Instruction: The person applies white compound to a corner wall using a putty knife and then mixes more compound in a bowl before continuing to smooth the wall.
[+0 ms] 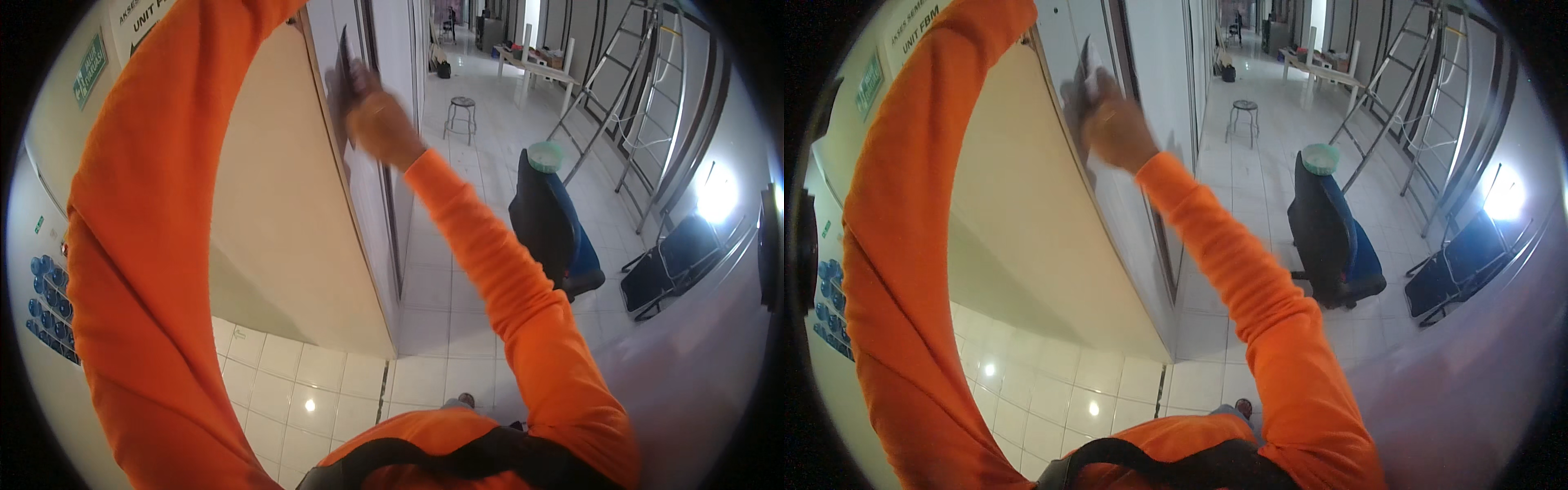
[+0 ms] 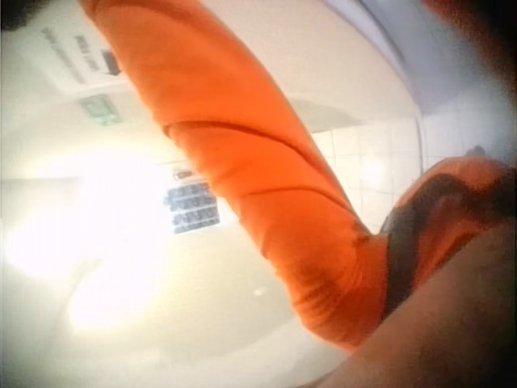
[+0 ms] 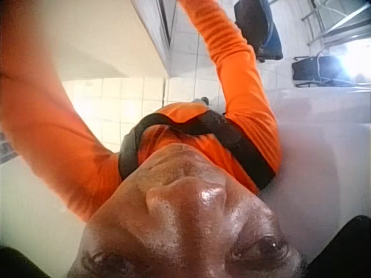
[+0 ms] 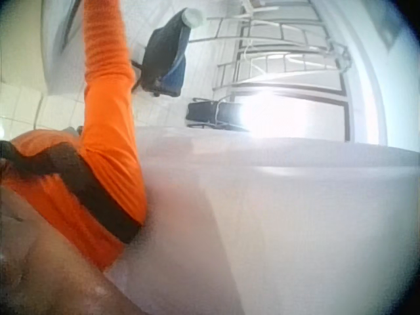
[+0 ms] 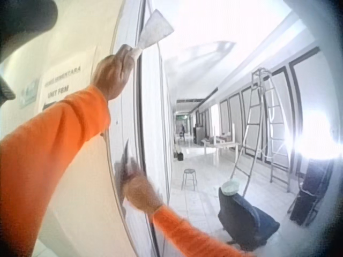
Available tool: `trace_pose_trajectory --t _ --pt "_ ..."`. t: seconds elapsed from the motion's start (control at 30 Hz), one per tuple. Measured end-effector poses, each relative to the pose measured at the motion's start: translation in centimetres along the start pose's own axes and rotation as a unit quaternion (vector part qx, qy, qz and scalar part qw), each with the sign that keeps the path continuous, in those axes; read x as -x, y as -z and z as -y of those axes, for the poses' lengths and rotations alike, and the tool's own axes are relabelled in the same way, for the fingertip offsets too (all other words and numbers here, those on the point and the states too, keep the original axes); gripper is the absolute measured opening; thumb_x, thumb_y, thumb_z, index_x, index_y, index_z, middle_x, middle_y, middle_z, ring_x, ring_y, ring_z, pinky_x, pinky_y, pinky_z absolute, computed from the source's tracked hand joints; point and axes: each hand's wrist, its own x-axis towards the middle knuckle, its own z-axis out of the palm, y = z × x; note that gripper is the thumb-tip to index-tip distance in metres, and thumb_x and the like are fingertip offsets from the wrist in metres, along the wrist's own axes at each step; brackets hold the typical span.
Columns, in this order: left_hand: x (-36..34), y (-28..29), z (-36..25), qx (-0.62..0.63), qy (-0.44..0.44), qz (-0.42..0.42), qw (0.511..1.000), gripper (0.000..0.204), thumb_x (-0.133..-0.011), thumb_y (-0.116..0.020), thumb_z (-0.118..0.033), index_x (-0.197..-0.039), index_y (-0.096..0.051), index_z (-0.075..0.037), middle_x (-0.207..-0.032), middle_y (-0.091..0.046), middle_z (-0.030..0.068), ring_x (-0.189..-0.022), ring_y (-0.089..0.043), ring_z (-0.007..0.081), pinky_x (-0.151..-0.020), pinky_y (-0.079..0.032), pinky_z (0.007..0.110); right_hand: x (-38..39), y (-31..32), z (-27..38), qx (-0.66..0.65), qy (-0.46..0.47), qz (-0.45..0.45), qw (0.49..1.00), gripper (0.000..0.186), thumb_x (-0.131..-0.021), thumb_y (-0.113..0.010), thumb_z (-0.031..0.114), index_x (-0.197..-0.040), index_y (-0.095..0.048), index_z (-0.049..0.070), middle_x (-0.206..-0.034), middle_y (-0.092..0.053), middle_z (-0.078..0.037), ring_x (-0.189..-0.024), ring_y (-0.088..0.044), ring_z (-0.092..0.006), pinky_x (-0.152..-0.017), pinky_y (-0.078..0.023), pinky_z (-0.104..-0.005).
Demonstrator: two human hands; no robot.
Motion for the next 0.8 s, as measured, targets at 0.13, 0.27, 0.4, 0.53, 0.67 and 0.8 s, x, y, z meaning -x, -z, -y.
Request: trace_pose_trajectory --t 0.13,0.27,0.4,0.53,0.67,0.8 --pt "-0.3 1.7 -2.1 0.005 0.074 0.055 0.996 0.043 -0.101 -0.031 -0.037 -0.113 -0.051 0.000 -0.088 -0.064 0.0257 -0.079 -0.063 0.0400 -0.069 -0.051 0.046 -0.4 2.7 5.2 -0.091 -0.183 0.155 0.967 0.065 -0.082 -0.047 0.008 -0.140 -0.027 -0.013 -0.110 -0.059 -0.034 -0.095 -0.061 -0.0430 -0.083 -0.050 -0.0399" --pt "-0.7 1.6 -1.4 0.037 0.079 0.044 0.995 0.049 -0.101 -0.031 -0.037 -0.123 -0.049 0.003 -0.087 -0.065 0.0247 -0.079 -0.064 0.0399 -0.072 -0.051 0.045 1.3 2.4 6.9 -0.007 -0.108 0.155 0.982 0.071 -0.079 -0.048 0.002 -0.142 -0.019 -0.013 -0.117 -0.053 -0.038 -0.094 -0.060 -0.0474 -0.083 -0.050 -0.0450" --pt "-0.1 0.4 -0.7 0.005 0.043 -0.002 0.999 0.053 -0.101 -0.031 -0.038 -0.129 -0.046 0.005 -0.088 -0.065 0.0242 -0.079 -0.064 0.0385 -0.071 -0.052 0.046 4.8 2.2 9.2 -0.043 -0.085 0.113 0.989 0.071 -0.078 -0.047 0.001 -0.142 -0.020 -0.011 -0.127 -0.048 -0.035 -0.103 -0.057 -0.0464 -0.089 -0.048 -0.0436" --pt "0.3 0.5 -2.2 -0.009 0.112 0.073 0.991 0.052 -0.101 -0.032 -0.038 -0.127 -0.048 0.004 -0.097 -0.064 0.0254 -0.082 -0.063 0.0387 -0.073 -0.052 0.046 7.9 7.3 11.3 -0.136 -0.106 0.216 0.961 0.067 -0.079 -0.045 0.001 -0.142 -0.026 -0.007 -0.135 -0.044 -0.032 -0.114 -0.052 -0.0455 -0.099 -0.044 -0.0406" --pt "-0.2 0.6 0.7 -0.024 -0.019 -0.052 0.998 0.040 -0.099 -0.036 -0.033 -0.121 -0.052 -0.003 -0.097 -0.064 0.0244 -0.079 -0.061 0.0413 -0.070 -0.050 0.050 4.4 10.6 8.6 -0.296 -0.092 0.102 0.945 0.031 -0.092 -0.046 0.015 -0.110 -0.063 -0.004 -0.102 -0.066 -0.023 -0.099 -0.064 -0.0221 -0.086 -0.050 -0.0332" --pt "0.4 0.5 -0.6 -0.005 -0.017 0.001 1.000 0.038 -0.099 -0.037 -0.032 -0.120 -0.051 -0.004 -0.096 -0.063 0.0256 -0.080 -0.061 0.0422 -0.071 -0.049 0.051 -2.9 10.3 1.9 -0.199 -0.104 -0.009 0.974 0.025 -0.086 -0.047 0.013 -0.086 -0.061 -0.007 -0.066 -0.058 -0.009 -0.058 -0.048 -0.0147 -0.054 -0.043 -0.0321"
